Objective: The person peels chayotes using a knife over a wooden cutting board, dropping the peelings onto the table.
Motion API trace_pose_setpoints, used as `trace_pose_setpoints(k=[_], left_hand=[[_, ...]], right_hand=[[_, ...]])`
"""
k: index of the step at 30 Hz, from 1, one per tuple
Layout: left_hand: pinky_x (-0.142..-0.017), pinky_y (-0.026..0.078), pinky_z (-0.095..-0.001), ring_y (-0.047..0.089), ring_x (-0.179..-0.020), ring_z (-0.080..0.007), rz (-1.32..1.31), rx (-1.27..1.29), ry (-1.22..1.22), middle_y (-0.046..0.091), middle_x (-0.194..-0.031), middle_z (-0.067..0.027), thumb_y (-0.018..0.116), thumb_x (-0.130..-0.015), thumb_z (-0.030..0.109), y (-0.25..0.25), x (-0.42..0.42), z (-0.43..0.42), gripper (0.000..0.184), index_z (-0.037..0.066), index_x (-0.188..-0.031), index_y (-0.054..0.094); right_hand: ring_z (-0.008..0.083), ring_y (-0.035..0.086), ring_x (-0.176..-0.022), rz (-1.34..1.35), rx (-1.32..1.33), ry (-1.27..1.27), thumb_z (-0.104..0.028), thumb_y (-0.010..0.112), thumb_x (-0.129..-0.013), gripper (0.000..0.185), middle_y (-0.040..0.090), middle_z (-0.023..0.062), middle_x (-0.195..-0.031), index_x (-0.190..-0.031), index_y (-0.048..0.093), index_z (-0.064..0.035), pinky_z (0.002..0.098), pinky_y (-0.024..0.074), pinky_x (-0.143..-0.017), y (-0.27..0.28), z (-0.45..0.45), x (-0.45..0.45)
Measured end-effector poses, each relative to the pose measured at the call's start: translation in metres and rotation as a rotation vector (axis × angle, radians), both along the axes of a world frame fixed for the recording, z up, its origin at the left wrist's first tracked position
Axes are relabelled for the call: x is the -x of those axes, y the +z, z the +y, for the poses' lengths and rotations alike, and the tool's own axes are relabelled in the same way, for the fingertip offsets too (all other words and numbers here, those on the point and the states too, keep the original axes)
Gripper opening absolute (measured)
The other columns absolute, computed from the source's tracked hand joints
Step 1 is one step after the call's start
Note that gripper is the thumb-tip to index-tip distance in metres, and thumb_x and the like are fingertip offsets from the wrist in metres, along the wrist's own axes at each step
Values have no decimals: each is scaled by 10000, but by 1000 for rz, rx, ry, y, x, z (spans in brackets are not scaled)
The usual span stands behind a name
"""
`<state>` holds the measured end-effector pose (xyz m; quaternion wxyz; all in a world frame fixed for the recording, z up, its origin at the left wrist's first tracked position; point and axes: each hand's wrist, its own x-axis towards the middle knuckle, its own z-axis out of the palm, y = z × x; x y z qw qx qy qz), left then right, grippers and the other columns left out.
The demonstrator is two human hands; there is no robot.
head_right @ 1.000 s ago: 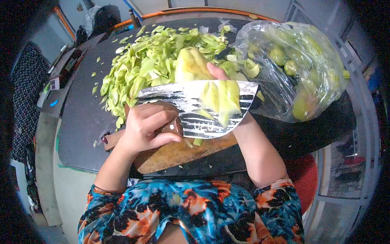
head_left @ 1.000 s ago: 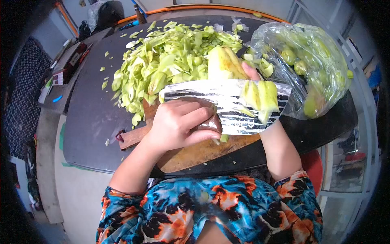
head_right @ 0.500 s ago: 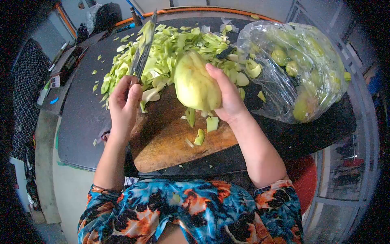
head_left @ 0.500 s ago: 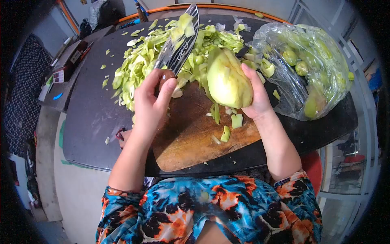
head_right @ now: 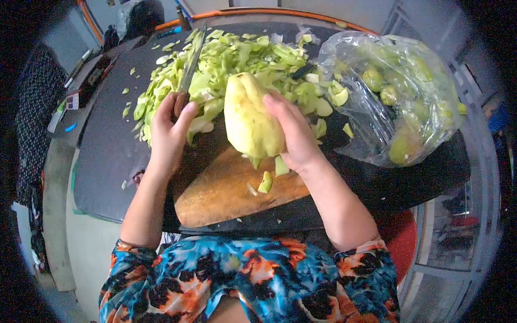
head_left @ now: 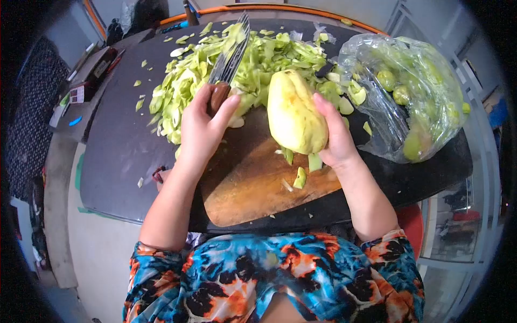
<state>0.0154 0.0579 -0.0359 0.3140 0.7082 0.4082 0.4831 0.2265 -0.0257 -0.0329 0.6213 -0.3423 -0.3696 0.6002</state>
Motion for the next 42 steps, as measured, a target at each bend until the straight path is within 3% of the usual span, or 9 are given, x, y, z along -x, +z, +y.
trace_pose_setpoints(k=[4,9,11,20,27,30,34,35,42], left_hand=[[-573,423,-262,489,-586,-111,18,12,-199,533,-645,-39,685,-840,258,4,1,-16,248,34,-912,608],[-566,476,-343,613,-637,-272,430,-526,-515,595,-716,-86,776,-686,400,27,-7,-44,443,35,-883,620],[-531,479,-333,605,-588,-231,300,-677,-541,577,-682,-34,749,-706,386,23,-17,-45,352,107,-886,630],[-602,490,-348,630,-672,-280,453,-545,-587,624,-754,-80,765,-710,373,26,-11,-44,389,46,-865,623],[-548,433,-286,496,-562,-141,123,-42,-113,573,-661,-84,684,-846,264,16,11,-8,248,25,-868,621],[-551,440,-289,531,-564,-160,271,-217,-324,586,-666,-76,719,-812,294,25,8,-30,272,42,-859,629],[-526,463,-342,594,-584,-250,325,-546,-571,573,-649,-42,747,-730,379,26,-8,-44,313,112,-854,638],[-528,473,-344,598,-590,-256,369,-593,-586,570,-648,-38,744,-721,378,26,-10,-46,317,112,-846,625],[-667,519,-381,646,-744,-315,516,-531,-614,636,-792,-115,759,-690,402,26,-6,-50,455,26,-909,626]], right_hand=[[181,610,-1042,80,22,-30,-450,447,-952,532,608,87,-1166,-1312,460,-58,357,501,-901,-2,3,-12],[131,618,-917,271,-62,-25,-407,532,-928,466,635,64,-1078,-1253,536,-73,287,511,-788,-17,7,-16],[121,622,-808,452,302,106,-414,583,-900,435,666,62,-952,-1183,600,-84,282,506,-736,-11,12,-22],[167,629,-873,305,200,54,-403,564,-904,458,645,86,-1021,-1196,556,-51,325,508,-792,-13,9,-18],[177,609,-1038,212,-43,200,-375,504,-939,483,600,99,-1186,-1271,495,-23,337,504,-884,-1,0,-17],[168,602,-1049,224,-56,47,-357,477,-960,446,602,98,-1177,-1253,507,-21,331,490,-906,-12,7,-18],[196,595,-1059,520,71,410,-371,493,-943,475,600,90,-1184,-1310,492,-69,335,468,-930,-6,16,-27],[207,596,-1062,507,144,160,-391,503,-932,518,593,104,-1210,-1339,471,-72,340,465,-937,6,4,-17],[232,635,-1017,472,178,125,-424,499,-924,538,617,141,-1183,-1310,495,-49,377,515,-886,4,4,-18]])
